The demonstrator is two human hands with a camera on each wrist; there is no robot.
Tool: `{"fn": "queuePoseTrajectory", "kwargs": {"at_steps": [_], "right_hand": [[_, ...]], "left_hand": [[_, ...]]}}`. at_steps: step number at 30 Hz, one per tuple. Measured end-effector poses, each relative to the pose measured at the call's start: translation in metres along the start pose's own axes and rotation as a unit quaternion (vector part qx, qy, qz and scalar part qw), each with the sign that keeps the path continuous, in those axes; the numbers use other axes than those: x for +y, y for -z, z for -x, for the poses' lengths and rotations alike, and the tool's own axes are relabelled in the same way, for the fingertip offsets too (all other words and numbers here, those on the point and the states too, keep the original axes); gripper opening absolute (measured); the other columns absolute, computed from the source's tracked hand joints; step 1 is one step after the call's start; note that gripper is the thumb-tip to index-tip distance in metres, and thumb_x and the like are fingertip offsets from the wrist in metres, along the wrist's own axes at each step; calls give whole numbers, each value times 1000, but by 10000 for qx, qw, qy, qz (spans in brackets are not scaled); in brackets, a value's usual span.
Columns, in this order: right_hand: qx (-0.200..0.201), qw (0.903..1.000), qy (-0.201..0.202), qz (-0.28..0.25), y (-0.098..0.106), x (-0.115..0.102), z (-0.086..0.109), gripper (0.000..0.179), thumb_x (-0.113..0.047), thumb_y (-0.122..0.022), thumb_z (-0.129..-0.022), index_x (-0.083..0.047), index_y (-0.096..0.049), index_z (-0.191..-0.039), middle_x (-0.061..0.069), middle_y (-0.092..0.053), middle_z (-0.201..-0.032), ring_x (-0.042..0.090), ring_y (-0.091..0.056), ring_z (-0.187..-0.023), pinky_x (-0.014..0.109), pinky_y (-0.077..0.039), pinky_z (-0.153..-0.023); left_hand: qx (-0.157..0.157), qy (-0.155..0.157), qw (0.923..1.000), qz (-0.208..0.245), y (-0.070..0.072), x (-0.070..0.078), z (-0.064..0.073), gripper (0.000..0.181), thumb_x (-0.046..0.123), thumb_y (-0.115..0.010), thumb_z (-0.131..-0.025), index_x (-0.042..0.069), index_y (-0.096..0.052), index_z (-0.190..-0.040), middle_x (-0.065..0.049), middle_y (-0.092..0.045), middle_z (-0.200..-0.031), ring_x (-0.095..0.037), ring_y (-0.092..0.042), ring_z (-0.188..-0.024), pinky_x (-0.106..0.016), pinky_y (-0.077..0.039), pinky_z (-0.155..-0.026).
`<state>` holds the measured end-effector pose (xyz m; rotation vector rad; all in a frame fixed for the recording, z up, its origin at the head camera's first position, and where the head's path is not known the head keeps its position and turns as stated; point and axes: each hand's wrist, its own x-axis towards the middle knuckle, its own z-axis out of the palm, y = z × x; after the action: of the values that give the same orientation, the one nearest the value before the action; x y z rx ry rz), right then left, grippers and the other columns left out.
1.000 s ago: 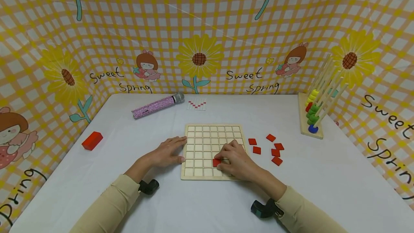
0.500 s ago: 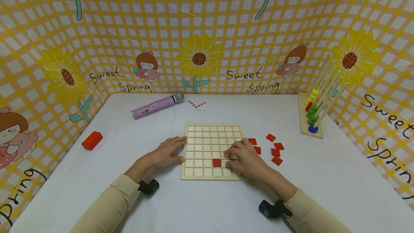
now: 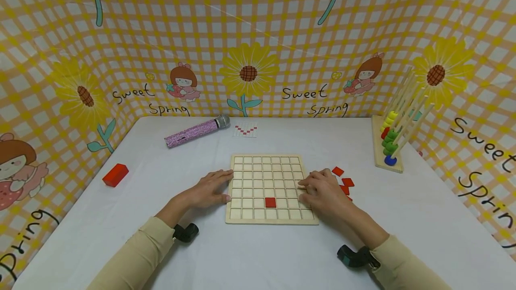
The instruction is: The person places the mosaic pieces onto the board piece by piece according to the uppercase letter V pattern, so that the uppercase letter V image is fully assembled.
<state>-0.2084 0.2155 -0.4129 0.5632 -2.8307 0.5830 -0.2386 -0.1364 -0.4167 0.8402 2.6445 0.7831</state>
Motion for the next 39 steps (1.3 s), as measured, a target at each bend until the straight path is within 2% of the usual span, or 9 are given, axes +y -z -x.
{"fn": "queuePoseTrajectory", "kwargs": {"at_steps": [3, 12, 21, 39], "right_hand": [[36, 9999, -127, -38, 2, 6, 1, 31, -22, -76, -76, -12, -72, -105, 5, -65, -106, 22, -42, -102, 34, -37, -77], [173, 9998, -12, 19, 5, 24, 2, 31, -18, -76, -75, -8, -71, -104, 7, -64, -96, 27, -43, -96, 39, -34, -77], [55, 9986, -344, 406, 8, 35, 2, 33, -21, -76, -76, -8, -71, -107, 10, -64, -97, 32, -44, -99, 40, -33, -75], [189, 9982, -280, 487, 12, 51, 4, 26, -18, -77, -75, -7, -73, -98, 8, -63, -91, 31, -45, -94, 42, -35, -74]], "left_hand": [[-1, -3, 10000, -4, 0, 0, 0, 69, 29, -60, -92, 4, -27, -148, -13, -23, -157, -41, -15, -144, -61, -14, -114], [11, -12, 10000, -1, 0, 1, 0, 69, 30, -60, -92, 4, -28, -148, -13, -23, -157, -42, -15, -144, -61, -15, -114], [5, -11, 10000, -16, 0, 1, 0, 69, 30, -60, -92, 4, -28, -148, -12, -23, -157, -41, -16, -144, -61, -15, -114], [21, -17, 10000, -65, -1, 0, 0, 68, 30, -60, -92, 4, -28, -148, -12, -23, -157, -41, -15, -144, -61, -15, -114]]}}
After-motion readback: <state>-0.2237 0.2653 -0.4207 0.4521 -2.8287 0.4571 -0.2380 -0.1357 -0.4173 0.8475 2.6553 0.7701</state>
